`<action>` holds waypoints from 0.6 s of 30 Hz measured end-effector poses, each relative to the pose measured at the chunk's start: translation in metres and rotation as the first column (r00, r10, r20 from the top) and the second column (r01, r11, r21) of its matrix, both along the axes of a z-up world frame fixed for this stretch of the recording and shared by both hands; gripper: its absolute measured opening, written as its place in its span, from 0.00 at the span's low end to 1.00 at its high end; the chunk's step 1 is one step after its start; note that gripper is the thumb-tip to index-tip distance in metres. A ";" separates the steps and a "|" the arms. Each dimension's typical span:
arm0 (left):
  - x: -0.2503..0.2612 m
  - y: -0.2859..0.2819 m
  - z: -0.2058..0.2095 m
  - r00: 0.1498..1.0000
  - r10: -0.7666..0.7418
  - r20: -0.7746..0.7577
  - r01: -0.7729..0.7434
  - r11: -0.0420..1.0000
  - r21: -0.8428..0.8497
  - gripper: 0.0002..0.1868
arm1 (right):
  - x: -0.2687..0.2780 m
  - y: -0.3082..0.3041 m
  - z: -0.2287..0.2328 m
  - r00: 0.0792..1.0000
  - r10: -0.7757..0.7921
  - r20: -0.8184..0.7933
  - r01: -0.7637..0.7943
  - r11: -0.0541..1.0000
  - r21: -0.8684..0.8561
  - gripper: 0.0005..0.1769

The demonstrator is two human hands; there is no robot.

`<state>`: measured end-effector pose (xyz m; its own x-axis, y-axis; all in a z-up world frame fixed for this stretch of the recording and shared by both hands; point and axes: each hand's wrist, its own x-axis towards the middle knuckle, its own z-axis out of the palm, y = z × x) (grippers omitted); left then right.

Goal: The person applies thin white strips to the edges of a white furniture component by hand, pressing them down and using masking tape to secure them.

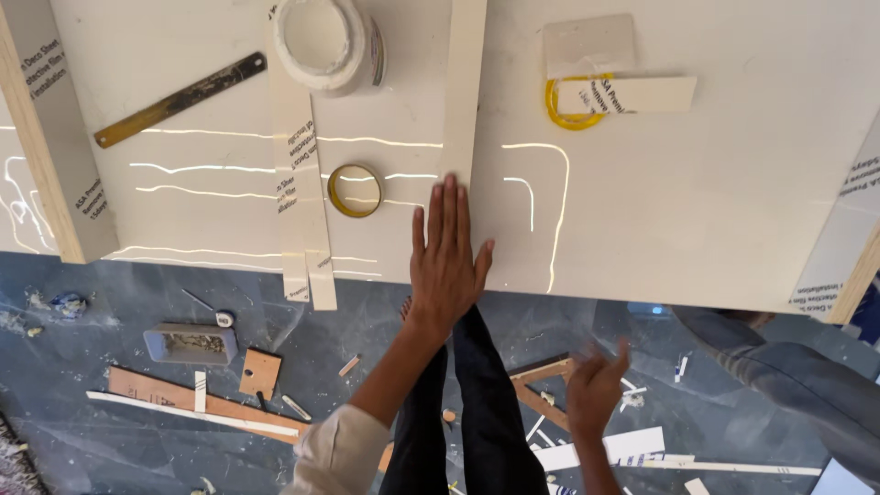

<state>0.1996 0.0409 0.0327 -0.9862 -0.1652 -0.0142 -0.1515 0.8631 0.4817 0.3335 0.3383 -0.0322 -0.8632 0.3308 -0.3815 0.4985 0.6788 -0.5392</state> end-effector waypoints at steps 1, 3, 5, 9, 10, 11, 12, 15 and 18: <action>-0.012 -0.003 -0.003 1.000 -0.001 -0.031 0.001 1.000 -0.013 0.37 | 0.018 0.006 -0.008 0.997 0.027 0.072 -0.036 0.992 0.125 0.20; -0.006 -0.001 -0.004 0.998 0.011 -0.054 -0.011 1.000 -0.013 0.34 | 0.061 0.028 -0.018 0.930 0.080 0.358 -0.199 0.930 0.310 0.27; 0.017 0.001 -0.003 0.997 0.024 -0.077 -0.025 1.000 -0.006 0.29 | 0.100 0.046 -0.022 0.815 0.029 0.579 -0.246 0.921 0.301 0.34; 0.068 -0.021 -0.003 0.918 0.397 0.001 -0.396 0.915 0.081 0.21 | 0.140 0.062 -0.024 0.587 -0.283 0.759 0.300 0.946 0.121 0.18; 0.074 -0.033 -0.006 0.914 0.406 -0.011 -0.404 0.911 0.079 0.24 | 0.145 0.063 -0.024 0.507 -0.260 0.822 0.243 0.958 0.153 0.21; 0.077 -0.049 -0.010 0.909 0.415 -0.022 -0.413 0.908 0.077 0.28 | 0.148 0.063 -0.024 0.430 -0.225 0.874 0.178 0.971 0.162 0.23; 0.075 -0.060 -0.014 0.903 0.428 -0.037 -0.425 0.902 0.074 0.31 | 0.150 0.060 -0.026 0.405 -0.189 0.894 0.143 0.980 0.142 0.25; 0.057 -0.087 -0.029 0.937 0.338 -0.087 -0.340 0.940 -0.006 0.34 | 0.158 0.045 -0.030 0.354 -0.066 0.933 0.054 0.997 0.050 0.32; 0.043 -0.102 -0.038 0.971 0.213 -0.105 -0.229 0.958 -0.174 0.17 | 0.163 0.032 -0.027 0.292 0.002 0.956 0.030 0.999 -0.011 0.39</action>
<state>0.2427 -0.0615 -0.0049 -0.9210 -0.3710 0.1189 -0.3139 0.8874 0.3375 0.4965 0.3705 -0.0587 0.1228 0.3165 -0.9406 0.6816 0.6620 0.3118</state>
